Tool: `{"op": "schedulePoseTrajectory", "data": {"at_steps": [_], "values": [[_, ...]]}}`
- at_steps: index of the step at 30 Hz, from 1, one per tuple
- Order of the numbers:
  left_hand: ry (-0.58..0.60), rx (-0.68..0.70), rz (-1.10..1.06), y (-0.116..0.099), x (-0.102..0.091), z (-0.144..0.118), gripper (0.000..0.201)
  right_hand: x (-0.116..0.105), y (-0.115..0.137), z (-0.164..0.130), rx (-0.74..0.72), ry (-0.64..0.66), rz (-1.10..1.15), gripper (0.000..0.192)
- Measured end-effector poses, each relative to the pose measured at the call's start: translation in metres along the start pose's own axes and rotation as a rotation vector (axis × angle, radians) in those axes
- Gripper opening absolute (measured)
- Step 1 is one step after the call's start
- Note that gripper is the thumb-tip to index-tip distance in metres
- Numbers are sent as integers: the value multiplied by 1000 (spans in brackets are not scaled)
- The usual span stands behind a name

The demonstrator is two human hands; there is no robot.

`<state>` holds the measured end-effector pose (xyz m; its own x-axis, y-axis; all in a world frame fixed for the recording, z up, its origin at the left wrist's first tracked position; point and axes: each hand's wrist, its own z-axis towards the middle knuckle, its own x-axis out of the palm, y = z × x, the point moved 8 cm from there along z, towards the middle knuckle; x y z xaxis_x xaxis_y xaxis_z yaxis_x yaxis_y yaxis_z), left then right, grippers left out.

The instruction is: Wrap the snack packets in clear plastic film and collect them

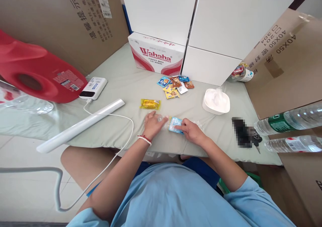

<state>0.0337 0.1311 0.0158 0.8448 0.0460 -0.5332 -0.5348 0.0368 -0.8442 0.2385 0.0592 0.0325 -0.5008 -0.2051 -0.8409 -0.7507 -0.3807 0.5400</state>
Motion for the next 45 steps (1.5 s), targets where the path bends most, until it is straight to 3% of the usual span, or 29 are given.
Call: {"op": "schedulePoseTrajectory", "data": {"at_steps": [5, 9, 12, 17, 20, 23, 26, 30, 33, 36, 41, 45], "values": [[182, -9, 6, -10, 9, -20, 11, -14, 6, 1, -70, -11, 172, 29], [194, 7, -136, -34, 13, -35, 7, -17, 7, 5, -41, -14, 198, 32], [270, 128, -156, -64, 33, -47, 16, -17, 10, 5, -76, 18, 189, 26], [322, 367, 140, -90, 58, -64, 33, -28, 5, -9, -130, 56, 342, 25], [314, 443, 383, -91, 64, -74, 34, -34, -28, -19, 80, -53, 368, 26], [301, 496, 569, -92, 69, -82, 45, -42, -68, -35, 389, -303, 124, 27], [308, 528, 659, -93, 75, -88, 49, -40, -80, -45, 479, -409, -70, 40], [311, 516, 721, -89, 79, -90, 46, -42, -71, -51, 429, -431, 22, 16], [302, 522, 744, -89, 79, -90, 47, -50, -60, -53, 484, -439, 260, 22], [302, 522, 753, -91, 81, -91, 45, -49, -35, -33, 480, -352, 409, 23], [345, 525, 622, -89, 78, -87, 37, -28, -4, 20, 398, -180, 259, 15], [398, 481, 214, -70, 55, -76, 46, -14, 0, 32, 333, -159, 75, 17]]}}
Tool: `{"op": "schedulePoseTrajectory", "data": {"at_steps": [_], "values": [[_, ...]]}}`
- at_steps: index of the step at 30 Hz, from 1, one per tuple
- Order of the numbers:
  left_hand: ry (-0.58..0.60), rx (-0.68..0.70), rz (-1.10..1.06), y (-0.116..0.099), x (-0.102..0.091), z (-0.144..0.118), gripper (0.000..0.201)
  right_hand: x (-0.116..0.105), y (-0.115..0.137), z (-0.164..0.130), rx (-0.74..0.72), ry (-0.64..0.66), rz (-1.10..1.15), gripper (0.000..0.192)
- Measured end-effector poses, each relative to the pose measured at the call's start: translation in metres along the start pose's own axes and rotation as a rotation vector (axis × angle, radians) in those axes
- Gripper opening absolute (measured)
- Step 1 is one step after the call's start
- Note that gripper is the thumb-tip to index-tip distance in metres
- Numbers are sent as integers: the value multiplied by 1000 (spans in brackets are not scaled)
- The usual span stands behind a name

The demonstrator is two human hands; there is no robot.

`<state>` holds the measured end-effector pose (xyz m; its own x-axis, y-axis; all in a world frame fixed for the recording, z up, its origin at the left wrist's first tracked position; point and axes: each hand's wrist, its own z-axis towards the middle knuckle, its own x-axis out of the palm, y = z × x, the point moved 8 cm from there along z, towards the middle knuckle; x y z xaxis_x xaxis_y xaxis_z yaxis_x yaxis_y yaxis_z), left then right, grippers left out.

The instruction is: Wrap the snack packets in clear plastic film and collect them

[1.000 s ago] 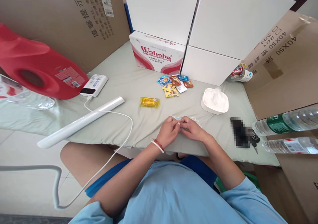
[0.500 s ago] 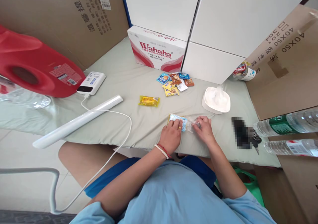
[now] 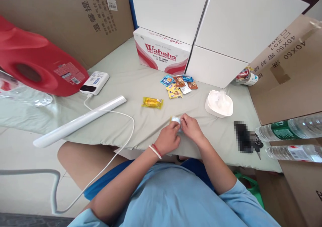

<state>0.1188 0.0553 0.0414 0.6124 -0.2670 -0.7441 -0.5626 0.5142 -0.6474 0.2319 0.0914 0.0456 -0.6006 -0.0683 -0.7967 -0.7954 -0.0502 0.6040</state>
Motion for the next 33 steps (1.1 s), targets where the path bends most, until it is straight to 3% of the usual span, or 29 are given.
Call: {"op": "schedulePoseTrajectory", "data": {"at_steps": [3, 6, 9, 13, 16, 19, 22, 25, 27, 29, 30, 33], "values": [[-212, -184, -184, 37, -19, -5, 45, 2, 1, -7, -88, -62, -77, 18], [-319, -384, -18, 59, -21, -2, 31, 3, 0, -14, -104, -76, -56, 18], [-243, -382, 76, 54, -9, 13, 29, 4, -4, -18, -55, -76, 64, 16], [-267, -339, -6, 36, -8, 15, 21, 1, -15, -34, 65, -119, 352, 24], [-360, -137, -32, 4, -13, 3, 13, -2, -27, -58, 167, -154, 661, 28], [-434, 225, 113, -41, -6, -14, 19, 5, -42, -83, 305, -121, 1038, 43], [-317, 540, 237, -78, 23, -30, 28, 10, -59, -106, 414, -92, 1104, 52], [-157, 676, 178, -93, 42, -39, 32, 5, -73, -125, 451, -98, 1028, 49], [-75, 718, 110, -94, 40, -42, 34, -11, -79, -134, 429, -114, 1024, 46], [-58, 717, 96, -82, 27, -42, 37, -46, -92, -138, 406, -215, 1010, 41], [-97, 657, 114, -68, 16, -39, 37, -71, -103, -139, 400, -320, 996, 39], [-222, 431, 199, -13, -18, -30, 32, -166, -148, -131, 344, -795, 929, 42]]}}
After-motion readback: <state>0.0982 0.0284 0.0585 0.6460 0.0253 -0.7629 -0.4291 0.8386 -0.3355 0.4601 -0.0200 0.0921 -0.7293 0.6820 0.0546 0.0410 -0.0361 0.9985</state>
